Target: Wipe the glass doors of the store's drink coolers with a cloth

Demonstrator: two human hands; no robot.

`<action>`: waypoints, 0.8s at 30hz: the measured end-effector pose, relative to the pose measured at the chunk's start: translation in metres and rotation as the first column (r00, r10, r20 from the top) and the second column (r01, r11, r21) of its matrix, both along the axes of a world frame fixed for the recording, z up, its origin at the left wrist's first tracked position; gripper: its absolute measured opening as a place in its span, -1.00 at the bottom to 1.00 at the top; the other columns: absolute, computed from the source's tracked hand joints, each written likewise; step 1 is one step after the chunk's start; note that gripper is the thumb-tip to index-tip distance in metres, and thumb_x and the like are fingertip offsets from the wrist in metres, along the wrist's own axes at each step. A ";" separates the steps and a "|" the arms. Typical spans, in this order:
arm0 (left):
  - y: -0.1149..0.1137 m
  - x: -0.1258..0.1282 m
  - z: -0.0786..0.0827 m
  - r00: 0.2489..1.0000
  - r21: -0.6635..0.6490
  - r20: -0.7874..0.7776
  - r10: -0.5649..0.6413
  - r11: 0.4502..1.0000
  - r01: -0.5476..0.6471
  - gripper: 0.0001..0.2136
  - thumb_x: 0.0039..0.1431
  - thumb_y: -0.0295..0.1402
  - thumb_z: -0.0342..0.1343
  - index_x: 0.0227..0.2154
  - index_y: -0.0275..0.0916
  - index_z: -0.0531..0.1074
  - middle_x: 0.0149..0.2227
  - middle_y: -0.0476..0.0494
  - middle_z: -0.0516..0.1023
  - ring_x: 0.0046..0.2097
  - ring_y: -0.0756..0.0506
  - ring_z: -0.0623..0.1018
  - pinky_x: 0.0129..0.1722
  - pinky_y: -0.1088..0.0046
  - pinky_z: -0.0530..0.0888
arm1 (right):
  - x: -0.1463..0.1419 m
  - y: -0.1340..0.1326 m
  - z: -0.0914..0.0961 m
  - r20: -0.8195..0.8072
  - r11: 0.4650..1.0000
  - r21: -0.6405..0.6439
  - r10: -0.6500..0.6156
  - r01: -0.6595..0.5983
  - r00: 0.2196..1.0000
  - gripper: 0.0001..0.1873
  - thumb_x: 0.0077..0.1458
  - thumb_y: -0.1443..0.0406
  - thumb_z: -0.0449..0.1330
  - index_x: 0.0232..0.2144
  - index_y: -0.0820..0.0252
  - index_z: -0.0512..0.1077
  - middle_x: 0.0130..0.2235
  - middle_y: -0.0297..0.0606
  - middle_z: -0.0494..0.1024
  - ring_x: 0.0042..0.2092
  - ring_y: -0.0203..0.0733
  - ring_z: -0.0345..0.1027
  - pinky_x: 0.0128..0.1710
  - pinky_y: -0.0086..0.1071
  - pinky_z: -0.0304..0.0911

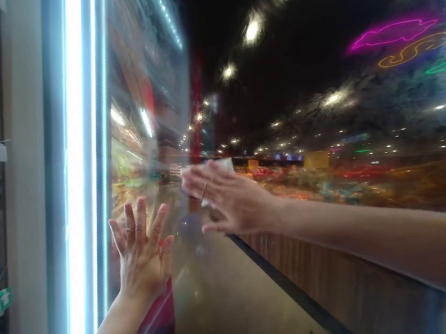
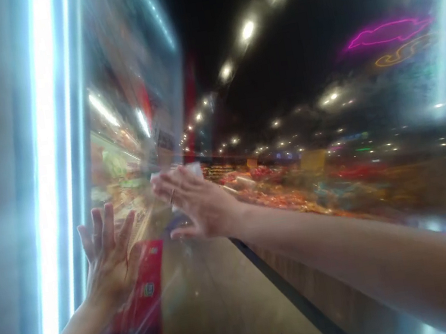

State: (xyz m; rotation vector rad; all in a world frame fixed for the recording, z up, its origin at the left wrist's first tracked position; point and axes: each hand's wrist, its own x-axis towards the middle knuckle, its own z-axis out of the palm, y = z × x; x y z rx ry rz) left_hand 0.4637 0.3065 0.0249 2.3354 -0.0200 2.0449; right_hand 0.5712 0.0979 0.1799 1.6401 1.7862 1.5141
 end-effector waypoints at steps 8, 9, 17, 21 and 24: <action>0.003 0.007 -0.003 1.000 -0.012 -0.020 0.021 1.000 -0.021 -0.27 0.37 -0.34 0.03 0.45 0.17 -0.23 0.53 -0.05 -0.29 0.51 -0.26 -0.30 0.46 -0.16 -0.35 | -0.011 0.009 -0.037 -0.007 0.987 -0.156 -0.040 0.038 0.999 0.11 0.17 -0.26 0.15 0.44 0.38 -0.03 0.50 -0.08 -0.08 0.52 0.00 -0.35 0.52 -0.03 -0.39; 0.003 0.008 -0.004 0.999 -0.009 -0.022 0.024 1.000 -0.024 -0.27 0.37 -0.34 0.03 0.45 0.16 -0.22 0.53 -0.05 -0.30 0.51 -0.26 -0.30 0.46 -0.16 -0.33 | -0.012 0.009 -0.045 0.007 0.972 -0.231 -0.037 0.037 0.999 0.08 0.17 -0.24 0.16 0.44 0.33 -0.01 0.50 -0.14 -0.07 0.52 -0.06 -0.32 0.53 -0.08 -0.39; 0.001 0.005 0.001 0.999 0.015 -0.025 0.023 1.000 -0.022 -0.27 0.38 -0.35 0.01 0.45 0.17 -0.24 0.53 -0.04 -0.32 0.52 -0.26 -0.30 0.45 -0.16 -0.33 | -0.008 0.013 -0.002 -0.111 0.989 0.143 -0.034 0.050 0.993 0.07 0.24 -0.21 0.11 0.47 0.35 -0.14 0.51 -0.07 -0.16 0.52 0.05 -0.46 0.51 0.12 -0.42; -0.002 0.007 0.003 0.999 0.030 -0.041 0.028 0.999 -0.027 -0.30 0.39 -0.34 -0.01 0.45 0.15 -0.22 0.53 -0.02 -0.34 0.51 -0.24 -0.32 0.46 -0.11 -0.37 | -0.010 -0.004 -0.051 -0.027 0.984 -0.165 -0.072 0.067 0.997 0.10 0.20 -0.26 0.10 0.46 0.35 -0.10 0.51 -0.15 -0.15 0.53 -0.06 -0.43 0.52 -0.05 -0.45; -0.007 0.009 0.008 0.998 0.042 -0.051 0.024 0.999 -0.022 -0.31 0.39 -0.34 -0.01 0.45 0.15 -0.20 0.53 -0.01 -0.33 0.51 -0.23 -0.32 0.46 -0.12 -0.37 | -0.006 -0.019 -0.039 -0.037 0.984 -0.150 -0.099 0.092 0.994 0.07 0.23 -0.24 0.09 0.47 0.31 -0.15 0.52 -0.18 -0.17 0.53 -0.07 -0.43 0.52 -0.03 -0.45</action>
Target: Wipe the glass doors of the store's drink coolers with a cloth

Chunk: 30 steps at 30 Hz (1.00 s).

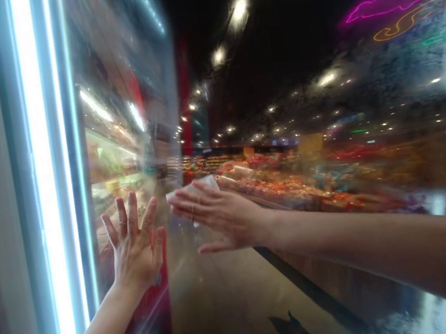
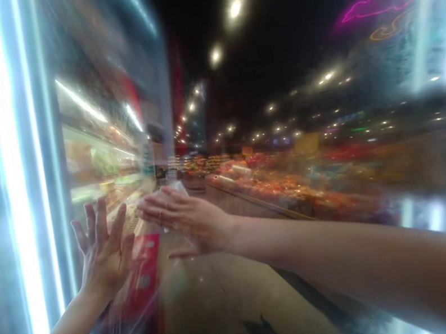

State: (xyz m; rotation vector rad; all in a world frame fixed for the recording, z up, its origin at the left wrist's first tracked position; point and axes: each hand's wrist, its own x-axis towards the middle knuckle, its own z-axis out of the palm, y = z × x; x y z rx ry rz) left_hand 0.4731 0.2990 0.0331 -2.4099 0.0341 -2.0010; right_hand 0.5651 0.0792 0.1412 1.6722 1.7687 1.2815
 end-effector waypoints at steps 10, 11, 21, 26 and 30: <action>-0.050 0.016 0.039 0.996 0.099 -0.001 -0.090 0.991 0.089 -0.29 0.39 -0.31 0.01 0.44 0.17 -0.25 0.53 -0.03 -0.20 0.51 -0.26 -0.32 0.42 -0.20 -0.44 | 0.014 -0.072 0.019 0.035 0.994 0.106 -0.008 0.004 0.999 0.13 0.17 -0.24 0.17 0.45 0.36 -0.11 0.51 -0.12 -0.12 0.53 0.02 -0.39 0.51 0.04 -0.53; -0.056 0.018 0.044 0.996 0.118 0.000 -0.094 0.989 0.093 -0.29 0.39 -0.32 0.01 0.44 0.17 -0.24 0.53 -0.04 -0.20 0.51 -0.27 -0.31 0.42 -0.20 -0.45 | 0.016 -0.082 0.022 0.047 0.995 0.099 -0.020 0.016 0.999 0.11 0.18 -0.24 0.16 0.45 0.35 -0.10 0.51 -0.13 -0.12 0.52 0.01 -0.37 0.51 0.03 -0.51; -0.122 0.041 0.087 0.987 0.291 0.039 -0.154 0.947 0.136 -0.27 0.37 -0.31 0.05 0.45 0.16 -0.22 0.53 -0.10 -0.29 0.51 -0.30 -0.30 0.42 -0.25 -0.34 | 0.022 -0.151 0.030 0.023 0.958 0.258 -0.134 0.124 0.991 0.11 0.23 -0.25 0.07 0.47 0.36 -0.20 0.52 -0.10 -0.22 0.53 0.03 -0.50 0.51 0.12 -0.47; -0.151 0.049 0.095 0.983 0.362 0.055 -0.177 0.921 0.145 -0.26 0.36 -0.29 0.06 0.45 0.12 -0.23 0.53 -0.13 -0.27 0.52 -0.31 -0.28 0.42 -0.25 -0.32 | 0.031 -0.184 0.034 0.045 0.940 0.320 -0.139 0.117 0.989 0.03 0.29 -0.16 0.09 0.47 0.34 -0.21 0.52 -0.11 -0.17 0.53 -0.01 -0.45 0.50 0.11 -0.49; -0.168 0.055 0.100 0.981 0.414 0.069 -0.180 0.900 0.137 -0.26 0.35 -0.27 0.08 0.46 0.10 -0.20 0.52 -0.15 -0.24 0.52 -0.30 -0.26 0.42 -0.25 -0.32 | 0.032 -0.199 0.045 -0.027 0.855 0.497 -0.157 0.149 0.987 0.01 0.33 -0.11 0.09 0.47 0.40 -0.23 0.52 -0.04 -0.20 0.53 0.05 -0.51 0.49 0.15 -0.51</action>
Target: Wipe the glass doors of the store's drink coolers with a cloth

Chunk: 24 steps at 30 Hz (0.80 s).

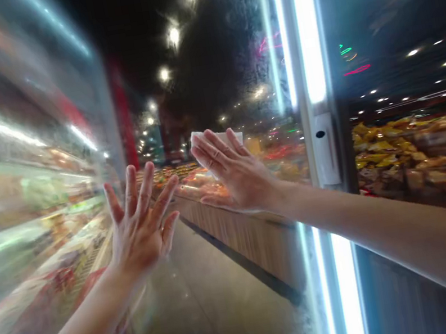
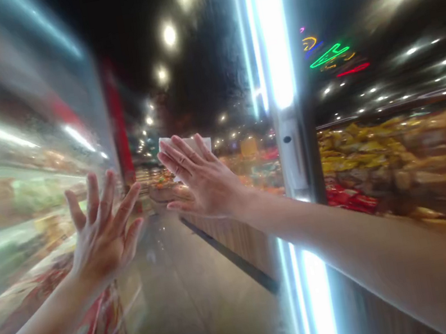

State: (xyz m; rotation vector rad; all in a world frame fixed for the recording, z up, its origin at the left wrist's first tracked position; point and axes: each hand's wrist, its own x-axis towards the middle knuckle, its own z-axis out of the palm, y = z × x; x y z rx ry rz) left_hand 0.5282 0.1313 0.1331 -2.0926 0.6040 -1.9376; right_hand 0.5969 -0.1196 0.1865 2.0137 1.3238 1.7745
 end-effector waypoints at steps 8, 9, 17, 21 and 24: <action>-0.019 0.008 0.004 1.000 0.056 0.014 -0.021 0.998 0.020 -0.28 0.35 -0.28 0.09 0.45 0.08 -0.13 0.53 -0.14 -0.23 0.52 -0.26 -0.29 0.44 -0.20 -0.34 | 0.002 -0.025 -0.022 0.018 0.980 -0.196 -0.024 0.027 1.000 0.03 0.28 -0.16 0.12 0.47 0.34 -0.20 0.52 -0.11 -0.19 0.53 -0.04 -0.49 0.50 0.06 -0.52; -0.021 0.009 0.004 1.000 0.056 0.013 -0.025 0.998 0.024 -0.27 0.35 -0.28 0.10 0.45 0.08 -0.13 0.53 -0.14 -0.23 0.52 -0.27 -0.27 0.43 -0.22 -0.34 | 0.004 -0.031 -0.015 0.025 0.991 -0.130 -0.040 0.043 0.999 0.00 0.32 -0.13 0.09 0.47 0.35 -0.21 0.52 -0.10 -0.20 0.53 -0.04 -0.51 0.50 0.06 -0.50; -0.037 0.015 0.002 0.998 0.074 -0.006 -0.058 0.996 0.058 -0.29 0.35 -0.26 0.10 0.45 0.12 -0.11 0.53 -0.09 -0.24 0.52 -0.28 -0.24 0.43 -0.22 -0.33 | 0.006 -0.049 -0.052 -0.009 0.993 -0.085 -0.086 0.085 0.996 0.10 0.28 -0.21 0.05 0.47 0.39 -0.32 0.52 -0.07 -0.24 0.52 0.00 -0.59 0.49 0.09 -0.61; -0.045 0.020 0.004 0.998 0.084 -0.011 -0.054 0.995 0.055 -0.29 0.34 -0.26 0.10 0.45 0.09 -0.11 0.52 -0.11 -0.23 0.52 -0.27 -0.24 0.43 -0.21 -0.34 | 0.013 -0.064 -0.042 -0.019 0.990 -0.014 -0.141 0.141 0.990 0.02 0.34 -0.15 0.01 0.48 0.32 -0.36 0.52 -0.10 -0.20 0.52 -0.08 -0.58 0.50 0.07 -0.54; -0.048 0.020 0.004 0.998 0.073 -0.012 -0.059 0.996 0.060 -0.27 0.34 -0.26 0.11 0.45 0.10 -0.13 0.52 -0.09 -0.24 0.52 -0.28 -0.23 0.43 -0.24 -0.33 | 0.017 -0.067 -0.031 -0.069 0.943 0.277 -0.173 0.185 0.983 -0.01 0.37 -0.12 -0.06 0.48 0.34 -0.42 0.52 -0.02 -0.28 0.52 0.02 -0.60 0.48 0.15 -0.46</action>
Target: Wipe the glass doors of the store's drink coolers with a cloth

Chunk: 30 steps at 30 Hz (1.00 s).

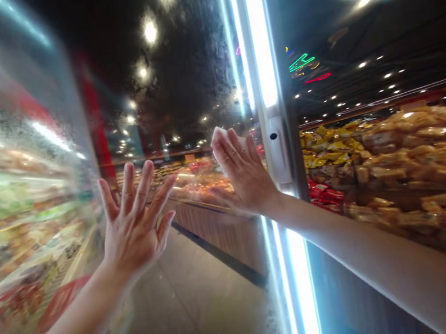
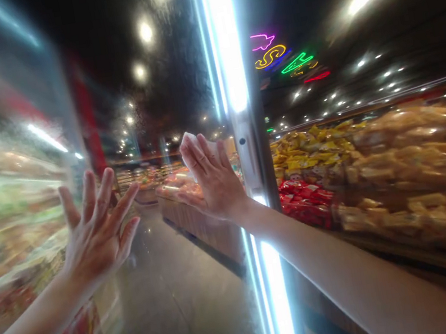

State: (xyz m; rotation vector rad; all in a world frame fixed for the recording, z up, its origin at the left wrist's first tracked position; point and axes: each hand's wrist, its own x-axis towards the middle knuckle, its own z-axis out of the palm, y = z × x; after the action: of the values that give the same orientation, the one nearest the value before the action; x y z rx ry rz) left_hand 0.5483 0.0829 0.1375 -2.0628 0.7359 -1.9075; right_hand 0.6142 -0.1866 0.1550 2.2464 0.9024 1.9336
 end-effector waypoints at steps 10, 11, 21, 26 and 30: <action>0.022 -0.038 -0.077 0.989 -0.209 -0.144 0.020 0.977 -0.051 -0.24 0.35 -0.33 0.08 0.44 0.17 -0.23 0.52 -0.03 -0.19 0.51 -0.27 -0.31 0.43 -0.25 -0.40 | -0.022 0.085 -0.136 -0.076 0.985 0.109 0.141 -0.132 0.987 0.02 0.34 -0.15 -0.04 0.48 0.40 -0.35 0.47 0.10 -0.02 0.52 0.14 -0.51 0.42 0.36 -0.41; 0.023 -0.041 -0.087 0.987 -0.235 -0.161 0.020 0.970 -0.058 -0.23 0.35 -0.34 0.08 0.44 0.17 -0.25 0.52 -0.03 -0.19 0.51 -0.28 -0.32 0.42 -0.27 -0.41 | -0.025 0.095 -0.132 -0.077 0.975 0.177 0.149 -0.134 0.986 0.00 0.36 -0.13 -0.05 0.48 0.39 -0.37 0.48 0.12 -0.06 0.52 0.16 -0.51 0.41 0.39 -0.39; 0.053 -0.057 -0.194 0.952 -0.347 -0.293 0.089 0.918 -0.193 -0.19 0.26 -0.35 0.16 0.45 0.09 -0.14 0.53 -0.09 -0.38 0.51 -0.31 -0.37 0.43 -0.24 -0.35 | -0.053 0.160 -0.237 -0.168 0.953 0.268 0.187 -0.138 0.968 -0.13 0.39 0.10 -0.01 0.47 0.44 -0.30 0.47 0.09 -0.01 0.53 0.08 -0.52 0.43 0.33 -0.41; 0.057 -0.060 -0.205 0.949 -0.413 -0.300 0.101 0.883 -0.224 -0.19 0.27 -0.40 0.14 0.46 0.06 -0.15 0.53 -0.13 -0.40 0.51 -0.34 -0.40 0.39 -0.35 -0.36 | -0.051 0.175 -0.197 -0.172 0.932 0.329 0.219 -0.153 0.960 -0.10 0.38 0.07 -0.02 0.48 0.38 -0.37 0.48 0.08 -0.06 0.52 0.14 -0.53 0.38 0.43 -0.24; 0.058 -0.061 -0.214 0.949 -0.483 -0.306 0.080 0.846 -0.227 -0.19 0.26 -0.42 0.13 0.45 0.10 -0.15 0.53 -0.11 -0.37 0.51 -0.34 -0.36 0.40 -0.34 -0.30 | -0.058 0.177 -0.228 -0.221 0.936 0.315 0.234 -0.158 0.947 -0.09 0.35 0.14 0.04 0.48 0.35 -0.35 0.47 0.05 -0.02 0.52 0.17 -0.48 0.36 0.46 -0.18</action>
State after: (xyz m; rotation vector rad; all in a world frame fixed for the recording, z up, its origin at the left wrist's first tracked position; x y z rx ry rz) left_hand 0.4877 0.1405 -0.0765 -2.6501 0.0824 -1.8907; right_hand 0.5564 -0.0099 -0.0726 2.7255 0.9558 2.0070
